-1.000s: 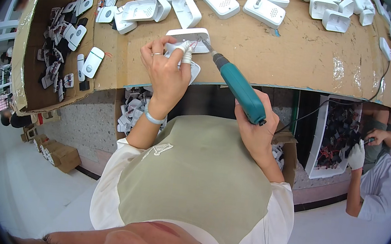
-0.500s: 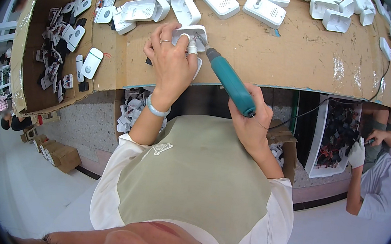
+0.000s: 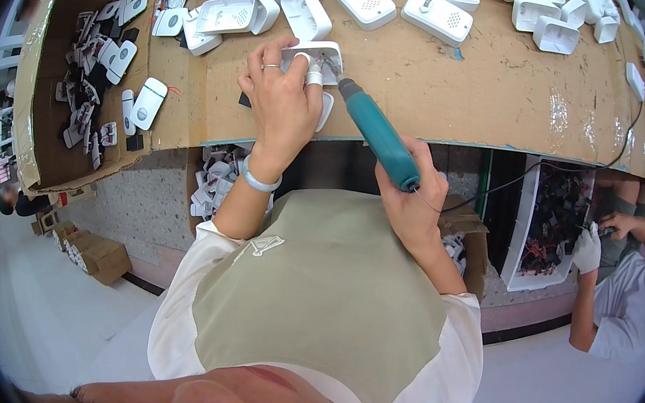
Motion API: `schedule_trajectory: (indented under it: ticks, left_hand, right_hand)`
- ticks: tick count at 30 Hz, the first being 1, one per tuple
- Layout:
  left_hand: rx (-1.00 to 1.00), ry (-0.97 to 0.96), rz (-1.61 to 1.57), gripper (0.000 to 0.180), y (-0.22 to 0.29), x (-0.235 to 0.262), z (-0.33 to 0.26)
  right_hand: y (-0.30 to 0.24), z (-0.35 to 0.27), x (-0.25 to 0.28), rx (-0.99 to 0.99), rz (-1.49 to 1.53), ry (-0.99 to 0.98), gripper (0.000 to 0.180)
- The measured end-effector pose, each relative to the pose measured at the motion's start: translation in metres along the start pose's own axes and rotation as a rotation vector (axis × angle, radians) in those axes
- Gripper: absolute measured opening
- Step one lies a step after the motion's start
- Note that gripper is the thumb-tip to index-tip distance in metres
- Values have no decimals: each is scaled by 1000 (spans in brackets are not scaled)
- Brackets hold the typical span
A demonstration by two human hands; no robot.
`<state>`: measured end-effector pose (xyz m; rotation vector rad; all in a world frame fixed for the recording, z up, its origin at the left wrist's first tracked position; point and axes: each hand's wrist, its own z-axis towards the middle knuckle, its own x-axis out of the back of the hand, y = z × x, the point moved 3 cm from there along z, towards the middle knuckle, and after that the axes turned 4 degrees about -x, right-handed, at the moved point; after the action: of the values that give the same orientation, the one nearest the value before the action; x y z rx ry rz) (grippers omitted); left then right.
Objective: The recorder uses an electric screwdriver to assemble small electronic components into plastic housings at a factory workbench.
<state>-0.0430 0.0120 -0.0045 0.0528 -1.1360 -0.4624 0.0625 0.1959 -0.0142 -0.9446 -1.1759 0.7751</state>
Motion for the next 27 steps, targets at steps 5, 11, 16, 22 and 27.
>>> schedule_trajectory:
  ticks: [5, 11, 16, 22, 27]
  left_hand:
    - [10, -22, -10, 12, -1, -2, 0]
    - [2, -14, -2, 13, 0, -1, -1]
    - [9, -12, 0, 14, 1, -1, -1]
    - [10, -19, 6, 16, 1, -1, 0]
    - [14, -24, 5, 16, 1, 0, 0]
  right_hand:
    - [0, 1, 0, 9, 1, -3, 28]
    - [4, -2, 2, -28, -23, -48, 32]
    - [4, -2, 2, -19, -35, -47, 35]
    - [1, -1, 3, -7, -35, -45, 36]
    - [4, -2, 4, -33, -37, -58, 37]
